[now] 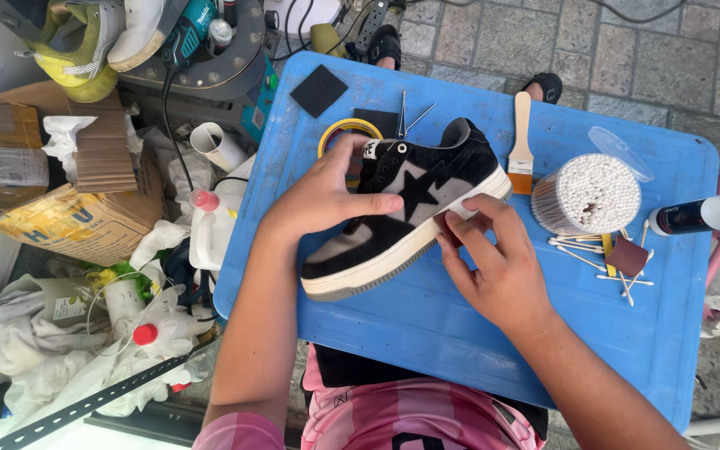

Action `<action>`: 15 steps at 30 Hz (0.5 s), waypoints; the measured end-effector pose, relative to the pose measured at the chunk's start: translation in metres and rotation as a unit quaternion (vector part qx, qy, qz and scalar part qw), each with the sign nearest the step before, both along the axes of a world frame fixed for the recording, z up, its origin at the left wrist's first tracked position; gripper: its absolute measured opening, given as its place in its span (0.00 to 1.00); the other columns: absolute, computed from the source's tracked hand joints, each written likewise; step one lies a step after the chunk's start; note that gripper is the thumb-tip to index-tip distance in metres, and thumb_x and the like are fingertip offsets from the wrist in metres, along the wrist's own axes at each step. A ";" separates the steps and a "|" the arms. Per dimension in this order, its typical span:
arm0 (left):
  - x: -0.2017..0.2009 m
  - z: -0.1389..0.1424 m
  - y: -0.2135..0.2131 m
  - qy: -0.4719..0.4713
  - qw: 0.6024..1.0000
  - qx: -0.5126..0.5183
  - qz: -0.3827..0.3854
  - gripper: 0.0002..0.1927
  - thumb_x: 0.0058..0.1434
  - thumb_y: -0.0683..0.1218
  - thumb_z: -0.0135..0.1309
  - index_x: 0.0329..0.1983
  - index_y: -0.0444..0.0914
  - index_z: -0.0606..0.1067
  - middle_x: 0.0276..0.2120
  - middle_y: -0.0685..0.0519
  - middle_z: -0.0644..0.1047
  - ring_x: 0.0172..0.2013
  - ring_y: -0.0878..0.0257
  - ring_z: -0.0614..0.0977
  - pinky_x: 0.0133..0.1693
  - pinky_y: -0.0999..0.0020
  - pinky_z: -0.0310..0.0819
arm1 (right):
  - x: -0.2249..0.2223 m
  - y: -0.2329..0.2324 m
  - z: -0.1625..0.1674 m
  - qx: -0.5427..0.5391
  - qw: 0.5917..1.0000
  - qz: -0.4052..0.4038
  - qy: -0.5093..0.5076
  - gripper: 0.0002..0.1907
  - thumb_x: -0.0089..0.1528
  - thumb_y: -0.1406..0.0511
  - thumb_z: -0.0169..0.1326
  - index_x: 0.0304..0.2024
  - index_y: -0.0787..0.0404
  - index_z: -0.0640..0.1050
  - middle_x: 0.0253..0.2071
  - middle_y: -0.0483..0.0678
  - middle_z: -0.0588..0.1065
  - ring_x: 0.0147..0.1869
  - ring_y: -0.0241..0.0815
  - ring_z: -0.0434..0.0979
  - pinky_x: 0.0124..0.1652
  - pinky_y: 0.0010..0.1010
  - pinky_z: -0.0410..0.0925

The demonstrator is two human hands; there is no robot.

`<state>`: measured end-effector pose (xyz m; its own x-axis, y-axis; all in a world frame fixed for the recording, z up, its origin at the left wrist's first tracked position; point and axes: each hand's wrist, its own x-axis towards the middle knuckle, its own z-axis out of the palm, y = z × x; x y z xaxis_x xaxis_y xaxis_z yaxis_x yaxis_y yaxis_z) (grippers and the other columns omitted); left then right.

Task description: The person sands the white midsole of a black sneaker using a small sanding block. They rotate the shoe to reach different sections of the midsole and continue sanding along the edge and toe area.

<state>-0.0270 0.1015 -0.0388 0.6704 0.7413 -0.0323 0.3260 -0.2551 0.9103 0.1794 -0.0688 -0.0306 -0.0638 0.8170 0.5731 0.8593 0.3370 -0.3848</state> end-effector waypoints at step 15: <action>0.008 -0.007 -0.017 -0.216 0.976 -0.033 -0.027 0.39 0.54 0.40 0.70 0.68 0.43 0.66 0.63 0.51 0.69 0.67 0.59 0.69 0.69 0.63 0.61 | 0.002 0.002 -0.014 0.048 0.999 -0.020 0.010 0.21 0.59 0.74 0.64 0.55 0.69 0.78 0.57 0.55 0.73 0.50 0.49 0.73 0.49 0.38 0.69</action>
